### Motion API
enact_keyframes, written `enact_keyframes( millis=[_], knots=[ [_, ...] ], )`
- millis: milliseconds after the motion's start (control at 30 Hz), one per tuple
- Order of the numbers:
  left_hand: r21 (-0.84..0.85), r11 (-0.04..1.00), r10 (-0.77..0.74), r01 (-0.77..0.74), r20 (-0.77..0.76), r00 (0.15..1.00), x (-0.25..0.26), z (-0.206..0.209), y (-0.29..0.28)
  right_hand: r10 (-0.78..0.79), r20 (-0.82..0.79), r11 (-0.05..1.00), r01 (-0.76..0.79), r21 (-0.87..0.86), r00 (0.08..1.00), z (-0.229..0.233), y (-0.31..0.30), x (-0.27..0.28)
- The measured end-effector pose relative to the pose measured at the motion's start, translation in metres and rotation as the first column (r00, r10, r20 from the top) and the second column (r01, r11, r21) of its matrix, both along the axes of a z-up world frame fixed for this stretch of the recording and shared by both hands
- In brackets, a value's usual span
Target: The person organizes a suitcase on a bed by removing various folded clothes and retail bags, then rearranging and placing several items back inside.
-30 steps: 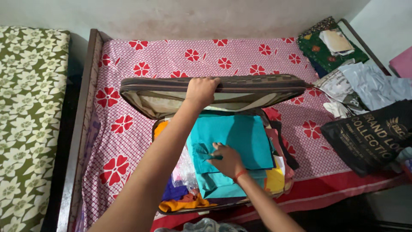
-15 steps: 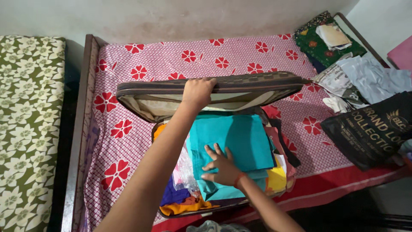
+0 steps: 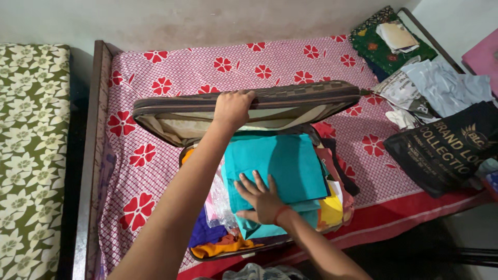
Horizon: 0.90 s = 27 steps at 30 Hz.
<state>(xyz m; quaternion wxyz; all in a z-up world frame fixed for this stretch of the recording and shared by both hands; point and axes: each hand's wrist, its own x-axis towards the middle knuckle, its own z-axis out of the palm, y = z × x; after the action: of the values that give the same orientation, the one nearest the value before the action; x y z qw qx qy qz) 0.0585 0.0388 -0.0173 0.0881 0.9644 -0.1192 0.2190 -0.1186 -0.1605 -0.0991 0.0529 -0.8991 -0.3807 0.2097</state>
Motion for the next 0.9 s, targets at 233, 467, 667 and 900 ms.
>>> enact_keyframes(
  millis=[233, 467, 667, 900],
  knots=[
    [0.003, 1.000, -0.001, 0.002, -0.039, 0.999, 0.000, 0.004, 0.001, 0.023, -0.006, 0.988, -0.024, -0.155, 1.000, 0.006, 0.012, -0.003],
    [-0.011, 1.000, -0.011, 0.011, 0.002, 1.000, -0.001, 0.005, 0.002, -0.056, 0.239, 0.998, 0.057, 0.003, 0.969, -0.034, 0.010, -0.010],
    [0.018, 1.000, 0.013, -0.013, -0.007, 1.000, -0.003, 0.007, 0.000, -0.043, 0.309, 0.999, 0.038, 0.022, 0.950, -0.034, 0.018, -0.014],
    [0.010, 1.000, -0.004, 0.004, -0.013, 1.000, -0.004, 0.006, 0.003, -0.062, 0.286, 0.995, 0.035, 0.098, 0.956, -0.026, 0.014, -0.011]
  ],
)
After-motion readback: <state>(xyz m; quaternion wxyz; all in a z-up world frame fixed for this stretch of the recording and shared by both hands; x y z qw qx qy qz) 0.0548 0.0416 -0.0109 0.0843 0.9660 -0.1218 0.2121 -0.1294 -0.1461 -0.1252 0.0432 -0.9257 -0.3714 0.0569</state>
